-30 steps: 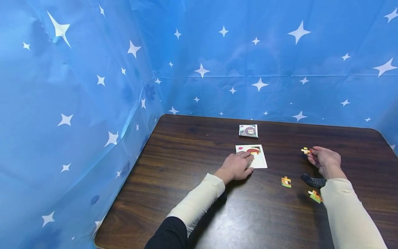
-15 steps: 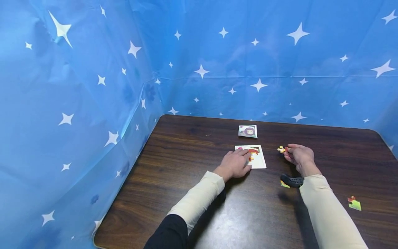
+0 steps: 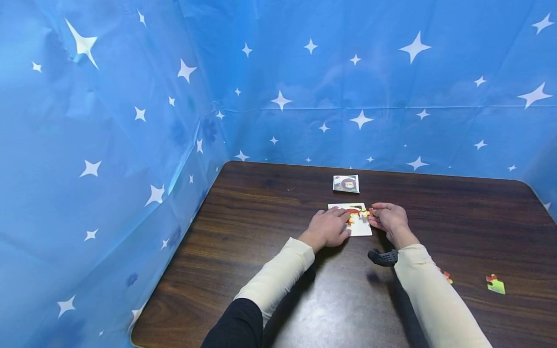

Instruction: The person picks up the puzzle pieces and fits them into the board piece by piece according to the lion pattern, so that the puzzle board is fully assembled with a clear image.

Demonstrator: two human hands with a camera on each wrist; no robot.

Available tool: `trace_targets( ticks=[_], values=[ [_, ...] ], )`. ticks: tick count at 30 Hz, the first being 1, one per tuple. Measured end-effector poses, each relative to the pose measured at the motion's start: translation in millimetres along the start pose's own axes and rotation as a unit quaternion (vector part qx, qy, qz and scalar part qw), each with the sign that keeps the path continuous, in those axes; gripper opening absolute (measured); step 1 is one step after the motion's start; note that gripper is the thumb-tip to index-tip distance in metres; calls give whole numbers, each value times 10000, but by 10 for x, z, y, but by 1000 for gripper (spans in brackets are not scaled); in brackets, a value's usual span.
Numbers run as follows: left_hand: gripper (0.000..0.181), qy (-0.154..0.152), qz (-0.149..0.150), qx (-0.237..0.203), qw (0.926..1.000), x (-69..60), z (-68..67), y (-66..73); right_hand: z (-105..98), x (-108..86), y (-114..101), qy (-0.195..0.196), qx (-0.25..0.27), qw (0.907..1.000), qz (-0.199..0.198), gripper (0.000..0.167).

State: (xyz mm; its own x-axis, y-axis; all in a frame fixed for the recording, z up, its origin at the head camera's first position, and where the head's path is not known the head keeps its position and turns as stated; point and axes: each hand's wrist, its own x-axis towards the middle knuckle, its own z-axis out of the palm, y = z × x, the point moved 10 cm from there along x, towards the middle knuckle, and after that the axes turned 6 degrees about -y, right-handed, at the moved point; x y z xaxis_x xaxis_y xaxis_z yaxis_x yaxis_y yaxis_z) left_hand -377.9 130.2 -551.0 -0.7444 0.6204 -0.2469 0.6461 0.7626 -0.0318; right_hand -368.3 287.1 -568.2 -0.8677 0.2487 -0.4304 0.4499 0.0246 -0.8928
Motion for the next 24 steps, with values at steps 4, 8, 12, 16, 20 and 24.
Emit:
trace_targets(
  ticks=[4, 8, 12, 16, 20, 24],
  values=[
    [57, 18, -29, 44, 10000, 7, 5, 15, 93, -14, 2, -4, -48, 10000, -13, 35],
    [57, 46, -91, 78, 9999, 0, 3, 13, 171, -33, -1, -14, -136, 9999, -19, 34],
    [57, 97, -114, 95, 9998, -12, -10, 16, 214, -32, -13, 79, -524, 9986, -88, 31],
    [57, 107, -142, 98, 9998, -22, -14, 23, 234, -22, -54, 222, -1008, 9943, -265, 27],
    [57, 63, -129, 108, 9998, -23, 11, 32, 218, -53, -129, 551, -1677, 9831, -481, 23],
    [57, 18, -111, 107, 9999, -16, 46, 38, 194, -108, -228, 915, -2404, 9638, -705, 21]
  ],
)
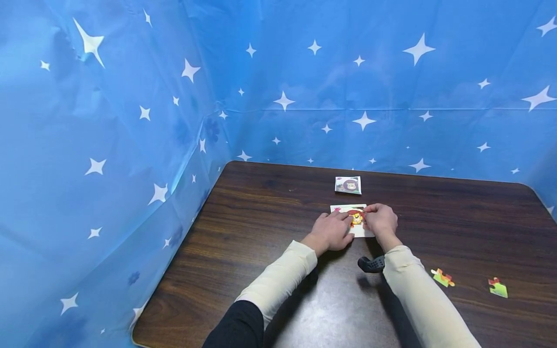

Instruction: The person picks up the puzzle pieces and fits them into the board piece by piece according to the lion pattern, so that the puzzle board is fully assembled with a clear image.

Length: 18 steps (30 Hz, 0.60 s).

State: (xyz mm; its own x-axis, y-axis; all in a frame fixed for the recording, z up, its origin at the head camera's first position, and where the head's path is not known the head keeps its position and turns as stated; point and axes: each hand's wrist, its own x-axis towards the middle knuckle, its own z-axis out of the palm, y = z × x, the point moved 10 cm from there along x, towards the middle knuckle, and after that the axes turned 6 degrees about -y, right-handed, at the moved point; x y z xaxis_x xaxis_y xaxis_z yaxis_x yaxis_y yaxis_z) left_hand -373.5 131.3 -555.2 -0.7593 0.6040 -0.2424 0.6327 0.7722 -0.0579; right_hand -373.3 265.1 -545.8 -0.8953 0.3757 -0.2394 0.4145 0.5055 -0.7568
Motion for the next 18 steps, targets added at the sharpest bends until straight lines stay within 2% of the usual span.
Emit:
trace_targets(
  ticks=[6, 15, 18],
  values=[
    [58, -24, 12, -7, 10000, 6, 17, 33, -58, -42, -37, 109, -491, 9986, -182, 22],
    [58, 114, 236, 80, 9996, 25, -31, 147, -145, -43, -8, 11, -222, 9997, -44, 30],
    [58, 83, 326, 104, 9994, 47, -10, 185, -190, -56, 6, -14, -159, 9999, -34, 30]
  ],
)
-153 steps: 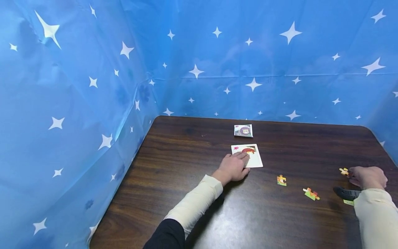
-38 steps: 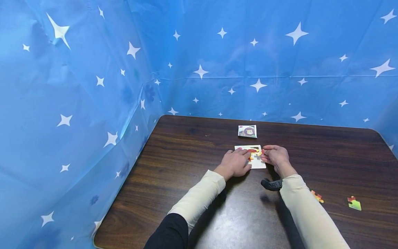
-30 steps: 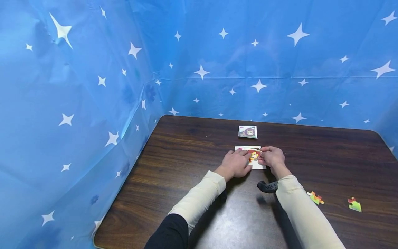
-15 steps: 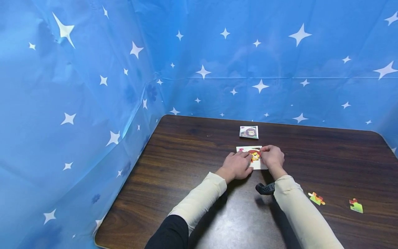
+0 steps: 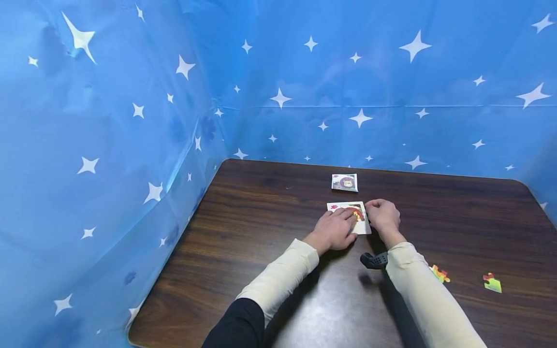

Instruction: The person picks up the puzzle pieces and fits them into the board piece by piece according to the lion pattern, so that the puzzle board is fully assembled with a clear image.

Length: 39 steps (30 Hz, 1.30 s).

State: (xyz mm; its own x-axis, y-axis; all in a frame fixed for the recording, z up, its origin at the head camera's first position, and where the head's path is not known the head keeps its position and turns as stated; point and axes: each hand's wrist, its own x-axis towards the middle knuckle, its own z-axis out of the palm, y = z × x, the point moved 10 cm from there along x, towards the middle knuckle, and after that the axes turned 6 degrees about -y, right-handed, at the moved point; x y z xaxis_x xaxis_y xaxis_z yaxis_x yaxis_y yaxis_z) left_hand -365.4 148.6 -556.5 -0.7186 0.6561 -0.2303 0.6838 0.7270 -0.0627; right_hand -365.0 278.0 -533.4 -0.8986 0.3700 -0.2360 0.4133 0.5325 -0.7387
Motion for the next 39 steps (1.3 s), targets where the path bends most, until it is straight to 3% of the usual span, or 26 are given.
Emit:
trace_targets(
  ticks=[6, 14, 21, 29, 34, 39],
  values=[
    [58, -21, -21, 83, 10000, -34, 40, 21, -176, -53, 119, 14, 110, 9999, -81, 31],
    [55, 18, -38, 137, 9999, -99, 66, 31, -475, -126, 470, 130, 360, 9989, 259, 34],
    [53, 71, -154, 143, 9998, -133, 38, -38, -670, -178, 594, 188, 475, 9981, 335, 35],
    [58, -122, -255, 21, 9996, -162, 29, -86, -585, -264, 803, -118, 645, 9964, 528, 37],
    [61, -100, -333, -86, 9994, -164, -20, -141, -510, -335, 840, -219, 854, 9954, 372, 35],
    [62, -146, -475, -157, 9986, -201, -46, -210, -511, -426, 814, -341, 313, 9986, 272, 35]
  ],
)
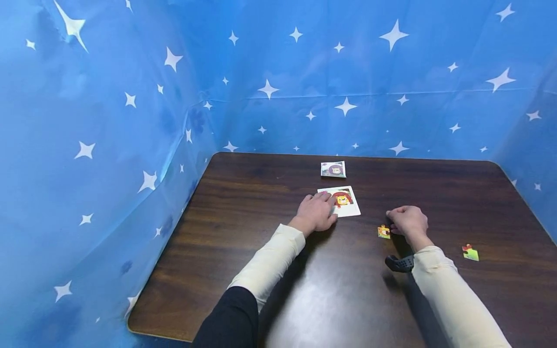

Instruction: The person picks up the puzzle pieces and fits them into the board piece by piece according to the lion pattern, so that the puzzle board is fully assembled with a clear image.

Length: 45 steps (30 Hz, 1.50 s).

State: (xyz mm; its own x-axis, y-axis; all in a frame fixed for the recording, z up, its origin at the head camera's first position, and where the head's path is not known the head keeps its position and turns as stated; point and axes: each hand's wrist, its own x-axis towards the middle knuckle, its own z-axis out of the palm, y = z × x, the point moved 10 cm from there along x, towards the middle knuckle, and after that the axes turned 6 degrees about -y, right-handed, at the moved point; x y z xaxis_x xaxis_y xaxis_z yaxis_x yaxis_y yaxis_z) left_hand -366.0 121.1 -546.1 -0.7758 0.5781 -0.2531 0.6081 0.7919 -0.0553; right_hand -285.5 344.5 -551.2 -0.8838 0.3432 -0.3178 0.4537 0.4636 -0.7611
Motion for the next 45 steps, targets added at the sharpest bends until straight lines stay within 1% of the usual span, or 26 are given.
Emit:
trace_targets(
  ticks=[2, 5, 8, 9, 12, 14, 16, 19, 23, 27, 29, 34, 37, 40, 42, 45],
  values=[
    [61, 37, -44, 22, 10000, -36, -7, -23, 2, -55, -9, -28, -261, 9996, 43, 36],
    [61, 124, 16, 38, 9999, -89, -7, -6, -11, -124, 7, 1, -451, 9988, 210, 37],
    [61, 179, 131, 25, 9998, -134, 15, 39, -29, -190, 30, 151, -574, 9974, 406, 38],
    [62, 169, 147, 12, 9997, -150, 30, 48, -19, -212, 44, 167, -484, 9975, 482, 37],
    [62, 200, 104, -8, 9997, -181, 48, 45, -12, -269, 36, 400, -633, 9953, 621, 38],
    [62, 239, 44, -17, 9997, -185, 40, 22, 8, -281, 3, 531, -943, 9920, 657, 45],
    [62, 258, 20, -42, 9997, -193, 38, 7, 29, -292, -34, 662, -1335, 9866, 668, 53],
    [62, 228, 40, -87, 9997, -210, 61, 8, 99, -296, -78, 701, -1707, 9808, 630, 63],
    [62, 203, 104, -129, 9997, -236, 104, 31, 187, -295, -89, 677, -1744, 9804, 623, 63],
    [62, 167, 66, -139, 9997, -255, 131, 22, 261, -280, -83, 590, -1821, 9794, 649, 60],
    [62, 165, 31, -108, 9998, -257, 128, 3, 282, -261, -102, 527, -1896, 9786, 608, 55],
    [62, 186, -21, -100, 9998, -238, 97, -47, 261, -210, -191, 511, -1949, 9781, 523, 43],
    [62, 189, -9, -99, 9998, -234, 77, -54, 204, -168, -221, 712, -1922, 9783, 312, 33],
    [63, 185, 10, -85, 9998, -241, 62, -52, 140, -170, -226, 900, -1795, 9796, 97, 27],
    [63, 174, 14, -66, 9998, -248, 64, -52, 104, -183, -211, 975, -1622, 9819, 62, 28],
    [63, 138, -20, -78, 9999, -265, 79, -63, 79, -217, -186, 996, -1280, 9867, 135, 32]
  ],
)
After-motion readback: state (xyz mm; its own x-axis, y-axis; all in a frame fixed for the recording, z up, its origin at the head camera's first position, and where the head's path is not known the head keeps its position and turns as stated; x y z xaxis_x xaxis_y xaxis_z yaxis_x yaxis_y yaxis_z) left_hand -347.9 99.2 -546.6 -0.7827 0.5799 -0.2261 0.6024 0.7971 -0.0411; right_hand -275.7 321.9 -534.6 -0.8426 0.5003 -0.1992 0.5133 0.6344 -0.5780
